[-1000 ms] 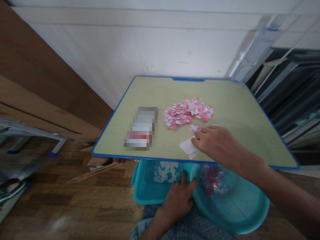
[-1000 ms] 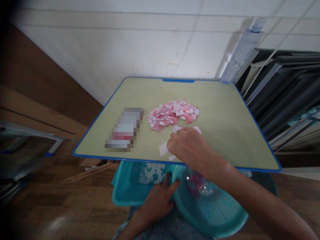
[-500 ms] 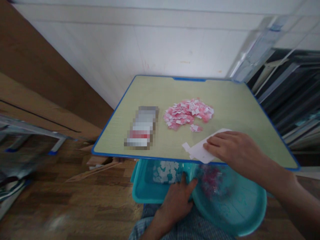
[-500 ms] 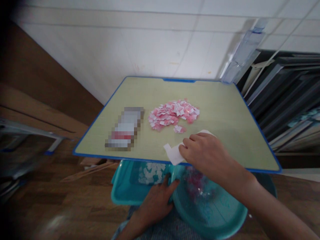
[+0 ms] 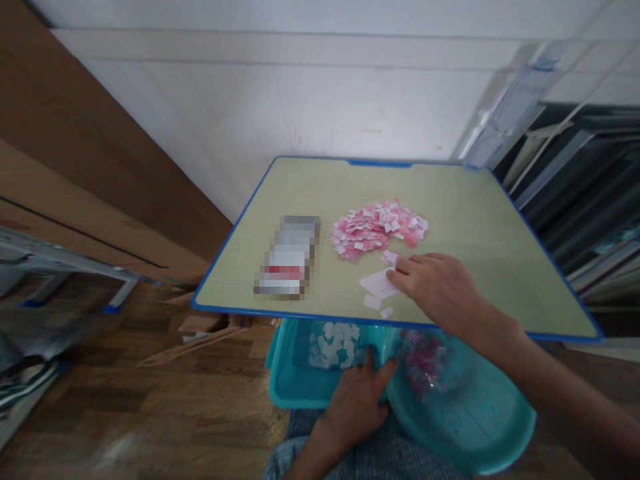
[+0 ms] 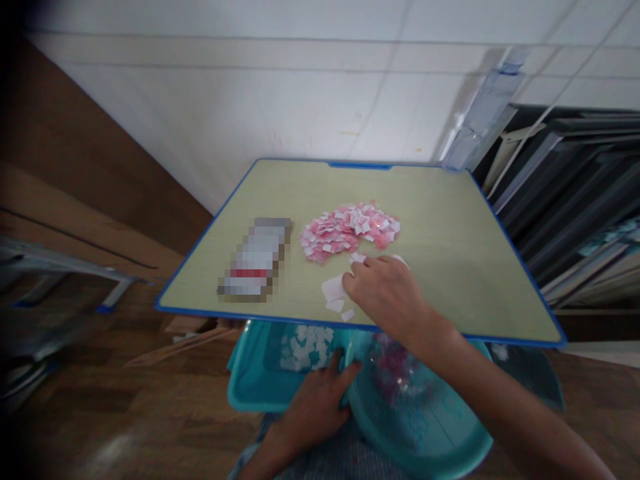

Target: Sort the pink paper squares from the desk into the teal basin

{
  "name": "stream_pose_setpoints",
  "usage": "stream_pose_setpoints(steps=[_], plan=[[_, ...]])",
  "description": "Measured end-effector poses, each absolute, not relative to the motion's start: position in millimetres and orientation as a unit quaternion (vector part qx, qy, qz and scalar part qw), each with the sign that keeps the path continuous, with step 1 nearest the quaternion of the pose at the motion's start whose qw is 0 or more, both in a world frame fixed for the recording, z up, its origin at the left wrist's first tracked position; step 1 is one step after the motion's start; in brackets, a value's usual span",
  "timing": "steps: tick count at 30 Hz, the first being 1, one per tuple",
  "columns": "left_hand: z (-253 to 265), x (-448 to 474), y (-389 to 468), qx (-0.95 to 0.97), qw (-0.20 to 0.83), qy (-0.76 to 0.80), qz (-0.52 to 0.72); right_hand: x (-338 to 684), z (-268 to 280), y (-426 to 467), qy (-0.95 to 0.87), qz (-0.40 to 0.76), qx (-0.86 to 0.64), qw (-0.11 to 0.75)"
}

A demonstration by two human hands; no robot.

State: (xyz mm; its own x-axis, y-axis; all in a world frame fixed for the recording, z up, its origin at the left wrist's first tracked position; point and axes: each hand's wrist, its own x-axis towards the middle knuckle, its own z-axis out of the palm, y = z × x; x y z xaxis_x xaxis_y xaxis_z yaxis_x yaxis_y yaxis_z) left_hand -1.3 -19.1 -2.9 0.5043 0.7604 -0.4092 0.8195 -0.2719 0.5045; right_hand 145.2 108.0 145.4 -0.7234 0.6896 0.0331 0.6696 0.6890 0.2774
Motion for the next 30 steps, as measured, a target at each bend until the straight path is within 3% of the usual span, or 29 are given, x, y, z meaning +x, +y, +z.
stream_pose_setpoints(steps=[18, 30], plan=[[-5, -1, -19, 0.813, 0.316, 0.488, -0.042, 142, 146, 68, 0.923, 0.039, 0.379, 0.049], [-3, 0, -18, 0.802, 0.335, 0.492, -0.044, 183, 152, 63, 0.91, 0.081, 0.406, 0.026]])
